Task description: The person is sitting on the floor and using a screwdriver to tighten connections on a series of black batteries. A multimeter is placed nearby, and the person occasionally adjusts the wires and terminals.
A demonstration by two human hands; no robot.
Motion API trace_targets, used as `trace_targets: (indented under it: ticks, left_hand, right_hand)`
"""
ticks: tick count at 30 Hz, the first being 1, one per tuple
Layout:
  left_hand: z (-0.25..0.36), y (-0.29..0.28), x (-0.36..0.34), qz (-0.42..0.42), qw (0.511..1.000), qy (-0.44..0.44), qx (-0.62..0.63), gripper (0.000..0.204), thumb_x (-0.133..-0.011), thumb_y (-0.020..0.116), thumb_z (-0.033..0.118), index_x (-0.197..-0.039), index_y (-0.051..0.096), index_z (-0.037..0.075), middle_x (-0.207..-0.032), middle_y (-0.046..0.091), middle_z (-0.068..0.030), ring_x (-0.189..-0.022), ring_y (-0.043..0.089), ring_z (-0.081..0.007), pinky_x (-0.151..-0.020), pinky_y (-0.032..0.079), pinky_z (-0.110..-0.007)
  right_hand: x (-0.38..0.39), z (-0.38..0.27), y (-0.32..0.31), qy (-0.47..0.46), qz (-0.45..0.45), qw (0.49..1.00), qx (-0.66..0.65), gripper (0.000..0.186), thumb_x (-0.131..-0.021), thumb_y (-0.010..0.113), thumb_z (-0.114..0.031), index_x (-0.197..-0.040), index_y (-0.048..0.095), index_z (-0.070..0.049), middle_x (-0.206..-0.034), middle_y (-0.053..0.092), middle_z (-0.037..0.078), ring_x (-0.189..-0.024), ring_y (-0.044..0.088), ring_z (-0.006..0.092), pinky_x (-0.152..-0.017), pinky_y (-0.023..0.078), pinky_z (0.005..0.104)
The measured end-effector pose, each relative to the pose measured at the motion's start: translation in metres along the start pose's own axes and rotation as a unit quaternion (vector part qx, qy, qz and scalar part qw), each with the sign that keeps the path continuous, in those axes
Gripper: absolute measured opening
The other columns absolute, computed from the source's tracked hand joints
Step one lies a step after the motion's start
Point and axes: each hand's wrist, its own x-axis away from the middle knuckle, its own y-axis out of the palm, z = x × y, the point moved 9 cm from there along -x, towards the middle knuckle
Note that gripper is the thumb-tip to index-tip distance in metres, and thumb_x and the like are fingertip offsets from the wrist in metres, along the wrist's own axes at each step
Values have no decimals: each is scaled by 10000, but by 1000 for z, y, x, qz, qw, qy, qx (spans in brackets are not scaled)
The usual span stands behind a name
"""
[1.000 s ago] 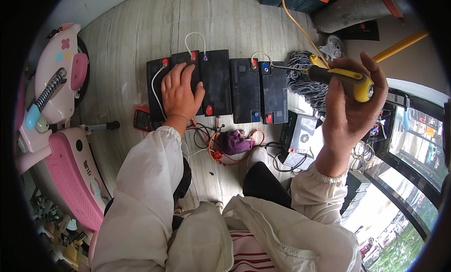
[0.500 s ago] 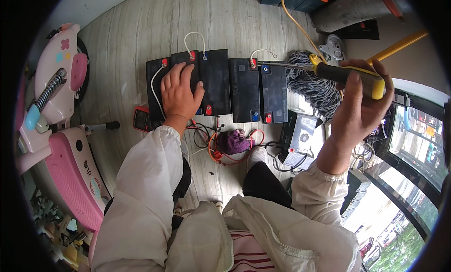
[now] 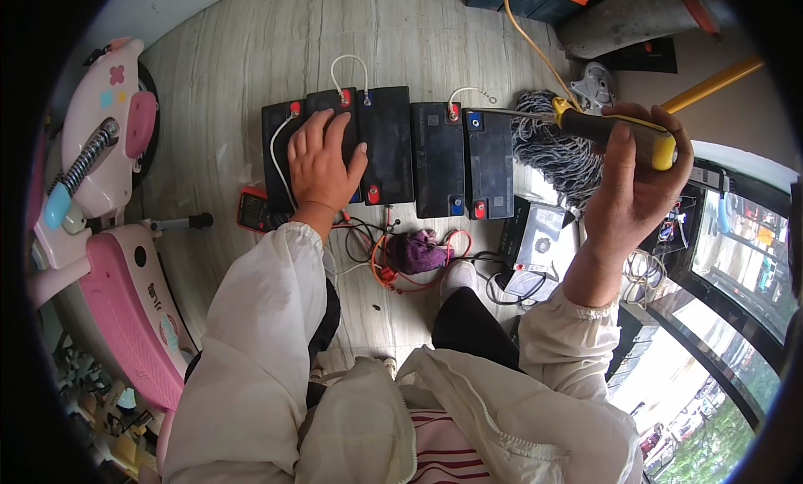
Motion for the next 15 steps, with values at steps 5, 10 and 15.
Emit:
trace_targets:
  ticks: [5, 10, 15]
  left_hand:
    - [-1, 0, 0, -1, 1000, 1, 2, 510, -885, 693, 346, -1338, 596, 133, -1397, 539, -101, -1323, 483, -323, -1134, 346, -474]
    - [-1, 2, 1, -4, 1000, 0, 6, 518, -887, 689, 324, -1358, 582, 138, -1409, 535, -100, -1316, 483, -337, -1134, 344, -475]
    - [-1, 1, 1, -7, 1000, -2, 2, 517, -890, 687, 322, -1361, 582, 136, -1411, 530, -99, -1313, 481, -335, -1137, 341, -476]
  right_hand:
    - [-1, 8, -5, -1, -10, 1000, 17, 407, -976, 643, 19, -1320, 426, 16, -1147, 679, 158, -1002, 645, 155, -883, 524, 264]
    - [1, 13, -3, 8, -12, 1000, 22, 399, -969, 641, 24, -1312, 438, 18, -1152, 668, 150, -1009, 640, 156, -917, 523, 287]
    - [2, 13, -1, 22, -8, 1000, 20, 401, -968, 642, 24, -1315, 441, 18, -1152, 664, 148, -1020, 639, 159, -941, 516, 294]
